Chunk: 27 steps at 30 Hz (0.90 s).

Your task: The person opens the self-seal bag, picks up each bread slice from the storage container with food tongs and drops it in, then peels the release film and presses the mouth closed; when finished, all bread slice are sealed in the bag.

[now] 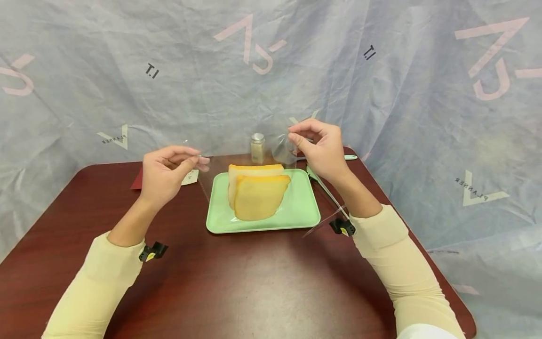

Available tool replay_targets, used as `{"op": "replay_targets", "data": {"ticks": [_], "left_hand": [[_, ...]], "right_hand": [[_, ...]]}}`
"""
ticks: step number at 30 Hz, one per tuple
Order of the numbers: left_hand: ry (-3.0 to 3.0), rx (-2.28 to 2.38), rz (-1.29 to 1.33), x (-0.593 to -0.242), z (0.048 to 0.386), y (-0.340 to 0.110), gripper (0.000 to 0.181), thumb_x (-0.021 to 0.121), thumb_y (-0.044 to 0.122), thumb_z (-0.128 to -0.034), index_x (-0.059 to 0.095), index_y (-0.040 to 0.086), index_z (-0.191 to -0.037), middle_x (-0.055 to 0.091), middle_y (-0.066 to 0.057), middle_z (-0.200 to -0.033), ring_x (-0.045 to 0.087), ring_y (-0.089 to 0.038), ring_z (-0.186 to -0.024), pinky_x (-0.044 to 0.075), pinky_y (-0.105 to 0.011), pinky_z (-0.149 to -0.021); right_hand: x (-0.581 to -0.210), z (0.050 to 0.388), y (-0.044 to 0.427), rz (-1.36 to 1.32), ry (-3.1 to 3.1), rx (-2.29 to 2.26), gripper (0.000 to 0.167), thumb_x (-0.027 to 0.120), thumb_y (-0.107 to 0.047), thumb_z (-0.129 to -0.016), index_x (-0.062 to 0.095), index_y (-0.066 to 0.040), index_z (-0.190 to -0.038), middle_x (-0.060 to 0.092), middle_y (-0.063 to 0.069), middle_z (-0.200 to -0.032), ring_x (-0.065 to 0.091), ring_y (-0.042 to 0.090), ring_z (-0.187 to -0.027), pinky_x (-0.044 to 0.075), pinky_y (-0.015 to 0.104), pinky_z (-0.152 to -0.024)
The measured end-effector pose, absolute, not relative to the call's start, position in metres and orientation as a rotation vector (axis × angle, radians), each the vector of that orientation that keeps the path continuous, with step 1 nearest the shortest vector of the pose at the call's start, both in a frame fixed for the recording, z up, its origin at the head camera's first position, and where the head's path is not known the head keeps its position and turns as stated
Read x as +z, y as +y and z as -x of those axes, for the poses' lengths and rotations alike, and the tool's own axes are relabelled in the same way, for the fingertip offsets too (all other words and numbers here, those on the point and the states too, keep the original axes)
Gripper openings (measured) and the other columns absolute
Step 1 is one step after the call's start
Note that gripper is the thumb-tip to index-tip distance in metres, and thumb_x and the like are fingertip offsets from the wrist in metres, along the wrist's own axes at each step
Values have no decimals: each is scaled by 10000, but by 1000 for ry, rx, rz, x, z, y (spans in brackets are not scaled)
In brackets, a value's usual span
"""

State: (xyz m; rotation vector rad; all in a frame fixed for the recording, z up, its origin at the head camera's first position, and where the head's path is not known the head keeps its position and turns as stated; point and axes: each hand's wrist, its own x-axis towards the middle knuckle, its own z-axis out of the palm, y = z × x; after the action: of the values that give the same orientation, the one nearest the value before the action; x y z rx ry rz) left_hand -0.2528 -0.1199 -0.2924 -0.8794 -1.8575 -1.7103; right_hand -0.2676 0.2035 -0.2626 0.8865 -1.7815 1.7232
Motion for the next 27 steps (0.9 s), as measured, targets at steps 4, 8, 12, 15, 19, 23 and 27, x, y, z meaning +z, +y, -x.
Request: {"op": "replay_targets", "data": {"ticks": [4,8,12,15,19,23,27], "left_hand": [[-1873,-1708,901,-294,255,-116,51,654,-79,-890,696,-98,-914,754,-113,-823,722,-160,-668,442,-195,-494],[-1916,-1666,959,-297,257,-117,42,678,-51,-898,709,-60,-925,749,-150,-839,727,-153,-689,519,-213,-586],[-1918,-1572,1038,-295,258,-121,71,676,-65,-894,726,-28,-927,753,-151,-860,730,-178,-704,447,-165,-527],[-1881,-1430,1093,-291,259,-124,83,693,-77,-872,739,-11,-889,757,-120,-834,727,-181,-694,449,-165,-544],[-1806,-1342,1144,-287,259,-126,115,699,-115,-835,742,-25,-894,753,-120,-801,726,-146,-700,516,-199,-627],[-1738,-1429,1209,-288,260,-124,203,659,-174,-816,720,-70,-980,741,-162,-785,728,-123,-707,515,-211,-570],[-1699,-1498,1275,-292,262,-121,189,628,-177,-836,720,-94,-980,736,-183,-784,729,-130,-700,564,-259,-593]], "right_hand": [[-262,267,206,-858,-1787,1708,54,673,150,-855,680,164,-907,709,73,-844,656,118,-664,550,245,-598],[-262,266,209,-823,-1842,1682,58,666,117,-880,702,112,-926,736,45,-887,675,115,-720,543,239,-603],[-262,264,213,-843,-1908,1619,75,664,70,-906,667,138,-939,755,25,-884,696,128,-736,530,208,-596],[-261,264,213,-909,-1918,1594,74,661,76,-905,648,146,-927,754,75,-841,706,138,-706,536,200,-588],[-261,267,217,-1024,-1875,1586,39,637,139,-889,648,142,-926,748,118,-816,708,160,-676,525,210,-550],[-262,268,222,-1119,-1815,1589,162,614,184,-870,652,131,-1018,747,116,-816,707,182,-673,517,222,-539],[-261,268,225,-1181,-1751,1673,152,609,206,-855,658,166,-993,748,131,-816,706,198,-657,511,231,-528]]}}
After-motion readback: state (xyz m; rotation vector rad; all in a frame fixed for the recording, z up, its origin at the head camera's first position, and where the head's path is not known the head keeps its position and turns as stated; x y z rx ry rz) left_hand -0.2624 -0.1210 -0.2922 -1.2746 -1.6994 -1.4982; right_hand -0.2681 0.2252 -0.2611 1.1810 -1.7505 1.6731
